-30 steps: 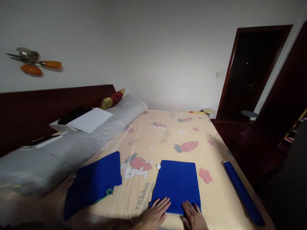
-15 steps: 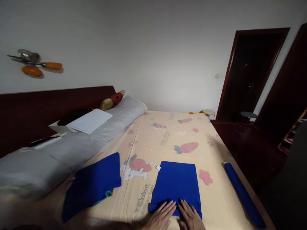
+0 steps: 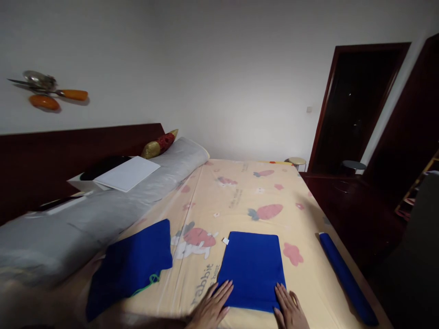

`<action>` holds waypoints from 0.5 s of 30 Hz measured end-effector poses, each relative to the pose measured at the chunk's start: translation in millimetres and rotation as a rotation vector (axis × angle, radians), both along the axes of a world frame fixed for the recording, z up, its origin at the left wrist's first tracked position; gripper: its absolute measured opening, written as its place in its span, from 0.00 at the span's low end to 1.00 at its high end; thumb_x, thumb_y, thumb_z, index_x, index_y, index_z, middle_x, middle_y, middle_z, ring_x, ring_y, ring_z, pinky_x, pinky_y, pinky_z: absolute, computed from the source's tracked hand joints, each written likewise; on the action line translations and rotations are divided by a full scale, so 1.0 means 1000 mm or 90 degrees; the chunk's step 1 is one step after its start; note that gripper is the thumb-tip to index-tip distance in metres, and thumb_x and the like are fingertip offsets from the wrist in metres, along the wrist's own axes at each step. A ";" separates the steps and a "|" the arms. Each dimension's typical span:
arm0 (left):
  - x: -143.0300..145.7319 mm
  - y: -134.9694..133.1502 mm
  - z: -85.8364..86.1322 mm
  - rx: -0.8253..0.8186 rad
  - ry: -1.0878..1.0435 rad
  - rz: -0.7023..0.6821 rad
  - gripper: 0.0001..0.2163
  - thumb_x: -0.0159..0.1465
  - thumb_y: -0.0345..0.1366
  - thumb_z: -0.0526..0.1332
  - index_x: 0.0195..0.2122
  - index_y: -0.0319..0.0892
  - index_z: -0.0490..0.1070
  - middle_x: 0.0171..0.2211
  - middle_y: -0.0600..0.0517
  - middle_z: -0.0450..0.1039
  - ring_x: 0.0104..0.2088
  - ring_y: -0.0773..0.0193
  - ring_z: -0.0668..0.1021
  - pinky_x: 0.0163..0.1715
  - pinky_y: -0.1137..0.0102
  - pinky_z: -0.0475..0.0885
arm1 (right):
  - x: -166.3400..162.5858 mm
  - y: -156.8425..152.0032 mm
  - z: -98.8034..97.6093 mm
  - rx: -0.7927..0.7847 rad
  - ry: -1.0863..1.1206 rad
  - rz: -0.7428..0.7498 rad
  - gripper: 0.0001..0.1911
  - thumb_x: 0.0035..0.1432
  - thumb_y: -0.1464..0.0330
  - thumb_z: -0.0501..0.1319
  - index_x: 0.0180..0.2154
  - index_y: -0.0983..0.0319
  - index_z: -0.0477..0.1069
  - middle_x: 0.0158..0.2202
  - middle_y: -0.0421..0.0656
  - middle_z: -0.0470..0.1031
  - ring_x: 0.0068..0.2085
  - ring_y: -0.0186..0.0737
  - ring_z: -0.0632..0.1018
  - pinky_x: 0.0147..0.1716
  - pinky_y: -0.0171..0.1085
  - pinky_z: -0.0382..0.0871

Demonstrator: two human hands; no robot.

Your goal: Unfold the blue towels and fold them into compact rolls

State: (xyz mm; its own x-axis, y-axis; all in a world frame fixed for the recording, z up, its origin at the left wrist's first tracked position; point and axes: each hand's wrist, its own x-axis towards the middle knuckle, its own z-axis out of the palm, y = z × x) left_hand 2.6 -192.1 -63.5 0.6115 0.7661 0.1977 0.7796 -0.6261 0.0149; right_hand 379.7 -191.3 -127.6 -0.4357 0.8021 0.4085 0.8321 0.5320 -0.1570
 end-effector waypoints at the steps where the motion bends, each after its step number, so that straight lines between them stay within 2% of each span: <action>1: -0.002 0.002 -0.002 0.010 -0.001 0.011 0.30 0.69 0.41 0.48 0.67 0.53 0.32 0.67 0.58 0.51 0.63 0.63 0.62 0.61 0.65 0.58 | 0.001 0.002 -0.005 0.006 -0.003 -0.013 0.31 0.63 0.58 0.52 0.65 0.50 0.46 0.62 0.42 0.62 0.58 0.47 0.70 0.53 0.43 0.68; 5: -0.007 0.011 -0.015 0.020 0.026 0.052 0.27 0.69 0.37 0.48 0.67 0.55 0.37 0.65 0.56 0.57 0.61 0.61 0.65 0.59 0.59 0.60 | -0.004 0.009 -0.021 0.032 -0.015 -0.050 0.27 0.60 0.63 0.54 0.61 0.49 0.59 0.59 0.42 0.68 0.56 0.49 0.73 0.50 0.46 0.66; 9: 0.000 0.014 -0.024 0.004 0.075 0.087 0.29 0.65 0.24 0.46 0.66 0.56 0.48 0.63 0.55 0.61 0.61 0.59 0.66 0.57 0.57 0.61 | -0.015 0.011 -0.011 0.025 -0.024 -0.076 0.26 0.55 0.63 0.57 0.57 0.52 0.65 0.58 0.45 0.70 0.55 0.53 0.72 0.52 0.50 0.62; 11: 0.007 0.010 -0.025 -0.017 0.080 0.079 0.32 0.62 0.20 0.46 0.64 0.55 0.53 0.61 0.55 0.64 0.60 0.60 0.67 0.58 0.59 0.61 | -0.019 0.009 0.001 -0.004 -0.046 -0.026 0.23 0.57 0.63 0.57 0.55 0.52 0.67 0.54 0.44 0.74 0.52 0.50 0.74 0.51 0.47 0.62; 15: 0.016 0.000 -0.019 -0.068 0.061 0.019 0.30 0.58 0.26 0.54 0.63 0.49 0.56 0.60 0.51 0.65 0.59 0.56 0.67 0.61 0.60 0.59 | -0.024 0.002 0.021 -0.076 -0.088 0.090 0.18 0.58 0.64 0.56 0.51 0.53 0.70 0.48 0.42 0.77 0.46 0.45 0.76 0.49 0.41 0.63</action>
